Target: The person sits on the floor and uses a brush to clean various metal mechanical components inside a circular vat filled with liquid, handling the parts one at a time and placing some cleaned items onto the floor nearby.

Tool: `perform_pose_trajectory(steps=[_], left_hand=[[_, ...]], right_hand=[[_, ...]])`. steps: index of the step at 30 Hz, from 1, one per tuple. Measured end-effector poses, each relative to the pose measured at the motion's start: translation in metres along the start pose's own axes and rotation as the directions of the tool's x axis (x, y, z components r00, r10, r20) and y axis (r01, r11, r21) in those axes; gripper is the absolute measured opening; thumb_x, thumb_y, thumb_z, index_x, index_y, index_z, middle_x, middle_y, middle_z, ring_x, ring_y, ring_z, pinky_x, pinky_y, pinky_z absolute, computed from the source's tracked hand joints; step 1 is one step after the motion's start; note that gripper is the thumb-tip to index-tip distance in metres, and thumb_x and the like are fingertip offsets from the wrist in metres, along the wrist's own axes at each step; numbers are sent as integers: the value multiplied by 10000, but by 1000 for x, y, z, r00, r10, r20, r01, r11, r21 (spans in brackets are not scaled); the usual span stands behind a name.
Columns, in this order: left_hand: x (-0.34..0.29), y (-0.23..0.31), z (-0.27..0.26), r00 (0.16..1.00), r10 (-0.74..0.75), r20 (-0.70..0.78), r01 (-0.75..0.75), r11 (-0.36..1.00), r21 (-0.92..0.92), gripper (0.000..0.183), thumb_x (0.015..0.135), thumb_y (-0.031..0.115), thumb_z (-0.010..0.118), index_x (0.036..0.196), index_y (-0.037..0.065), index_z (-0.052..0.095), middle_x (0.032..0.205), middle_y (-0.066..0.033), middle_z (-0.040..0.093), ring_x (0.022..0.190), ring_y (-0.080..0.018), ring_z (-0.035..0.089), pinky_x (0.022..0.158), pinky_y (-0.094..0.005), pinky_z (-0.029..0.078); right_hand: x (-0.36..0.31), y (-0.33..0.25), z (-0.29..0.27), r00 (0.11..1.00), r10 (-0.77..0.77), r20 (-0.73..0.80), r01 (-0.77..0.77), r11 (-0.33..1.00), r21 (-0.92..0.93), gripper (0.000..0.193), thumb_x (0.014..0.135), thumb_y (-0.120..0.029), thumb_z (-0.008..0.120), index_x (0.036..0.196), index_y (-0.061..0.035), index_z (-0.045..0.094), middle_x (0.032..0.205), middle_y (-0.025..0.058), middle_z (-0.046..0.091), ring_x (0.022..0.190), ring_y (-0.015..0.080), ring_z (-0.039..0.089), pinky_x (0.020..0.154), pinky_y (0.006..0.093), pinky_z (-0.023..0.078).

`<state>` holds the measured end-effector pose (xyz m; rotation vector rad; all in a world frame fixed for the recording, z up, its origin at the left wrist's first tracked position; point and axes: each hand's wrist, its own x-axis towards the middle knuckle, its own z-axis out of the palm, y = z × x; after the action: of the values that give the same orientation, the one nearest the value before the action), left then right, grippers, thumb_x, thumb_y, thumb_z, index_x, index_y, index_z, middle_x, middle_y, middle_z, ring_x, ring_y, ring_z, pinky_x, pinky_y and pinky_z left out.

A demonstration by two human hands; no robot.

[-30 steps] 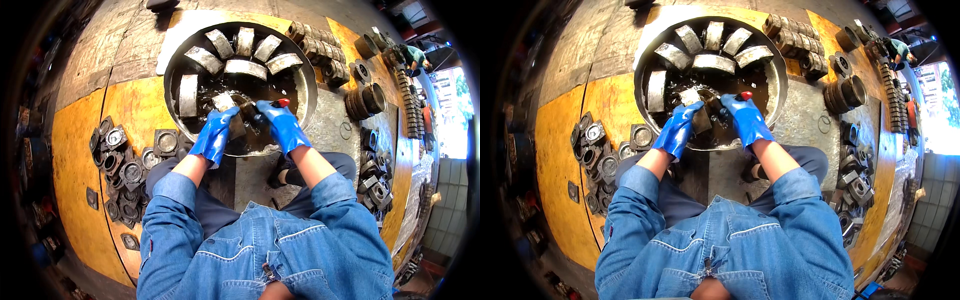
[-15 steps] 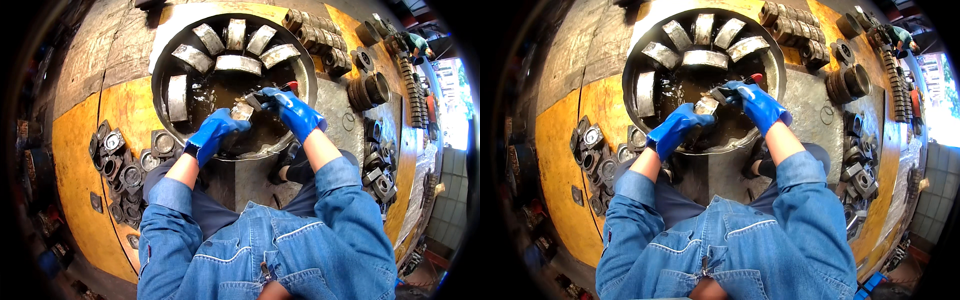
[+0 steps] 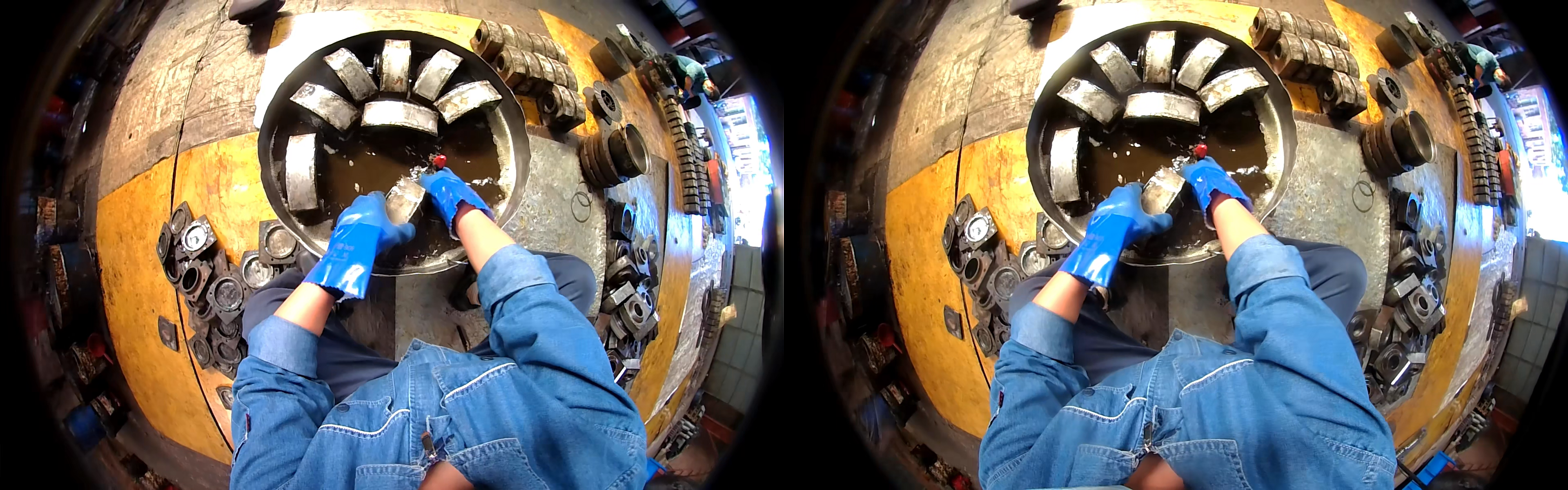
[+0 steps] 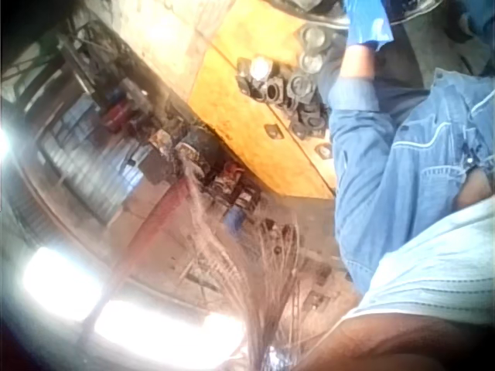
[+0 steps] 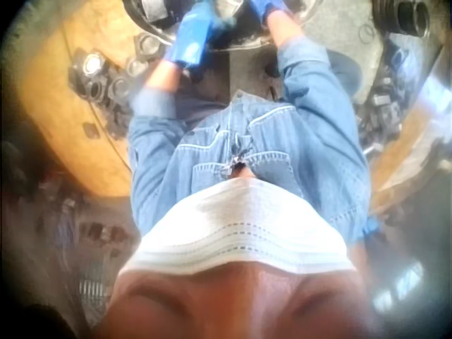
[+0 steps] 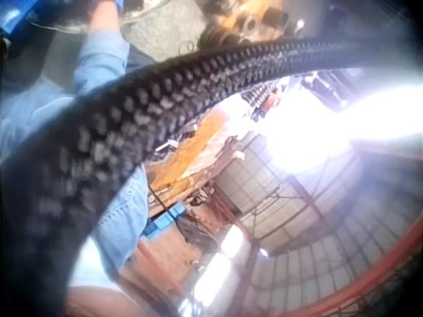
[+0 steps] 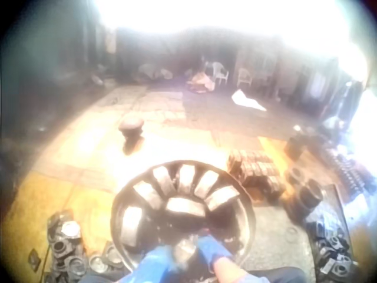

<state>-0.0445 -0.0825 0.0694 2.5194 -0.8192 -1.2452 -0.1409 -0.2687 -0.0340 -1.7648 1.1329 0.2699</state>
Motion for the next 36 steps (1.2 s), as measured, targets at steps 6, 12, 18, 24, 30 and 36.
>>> perform_pose_trajectory(steps=[6, 12, 18, 24, 30, 36], left_hand=[[1, -6, 11, 996, 21, -82, -21, 1000, 1, 808, 755, 500, 807, 1334, -44, 662, 1349, -321, 668, 1237, -441, 680, 1046, -482, 562], [3, -5, 20, 986, 29, -165, -39, 998, -59, 780, 736, 470, 836, 1291, -55, 679, 1290, -322, 695, 1202, -451, 693, 1029, -485, 566], [13, -11, 20, 997, 29, -68, -47, 961, -274, 650, 729, 407, 865, 1165, -54, 727, 1131, -283, 755, 1062, -414, 754, 914, -440, 601], [11, -4, 26, 991, -1, -134, -50, 924, -378, 483, 699, 262, 881, 1039, -45, 728, 929, -231, 770, 890, -326, 772, 792, -432, 601], [38, -7, 43, 991, -15, -131, -56, 852, -521, 453, 711, 222, 905, 1054, -24, 741, 925, -158, 775, 827, -232, 731, 752, -377, 588], [44, -31, 55, 901, 311, -303, -421, 454, -785, 267, 1037, 113, 529, 1019, -16, 763, 1000, -101, 783, 890, -190, 721, 836, -321, 561]], right_hand=[[-23, 3, -48, 623, -775, 104, 763, 573, -299, 409, 1032, -27, 513, 1407, -63, 673, 1258, 182, 756, 1154, 314, 730, 1040, 361, 557], [7, 11, -50, 848, -477, 229, 222, 713, 665, 445, 1071, -336, 600, 1349, -1, 695, 1235, 130, 750, 1016, 206, 718, 902, 325, 586], [1, 5, -25, 942, -232, 241, 118, 905, 409, 431, 995, -348, 642, 1264, -31, 759, 1141, 146, 782, 1020, 255, 733, 922, 360, 555], [1, 2, -6, 958, -277, 81, 286, 945, -160, 430, 966, -384, 650, 1147, -15, 777, 985, 143, 775, 876, 251, 712, 799, 391, 547], [3, 14, -16, 1000, -2, 31, 3, 1000, -8, 402, 953, -337, 679, 1079, 36, 766, 931, 153, 764, 880, 253, 721, 817, 418, 546], [-62, -4, -54, 996, -94, -2, 81, 846, 527, 439, 999, -380, 715, 1236, -10, 734, 1031, 82, 762, 879, 181, 696, 810, 347, 552]])
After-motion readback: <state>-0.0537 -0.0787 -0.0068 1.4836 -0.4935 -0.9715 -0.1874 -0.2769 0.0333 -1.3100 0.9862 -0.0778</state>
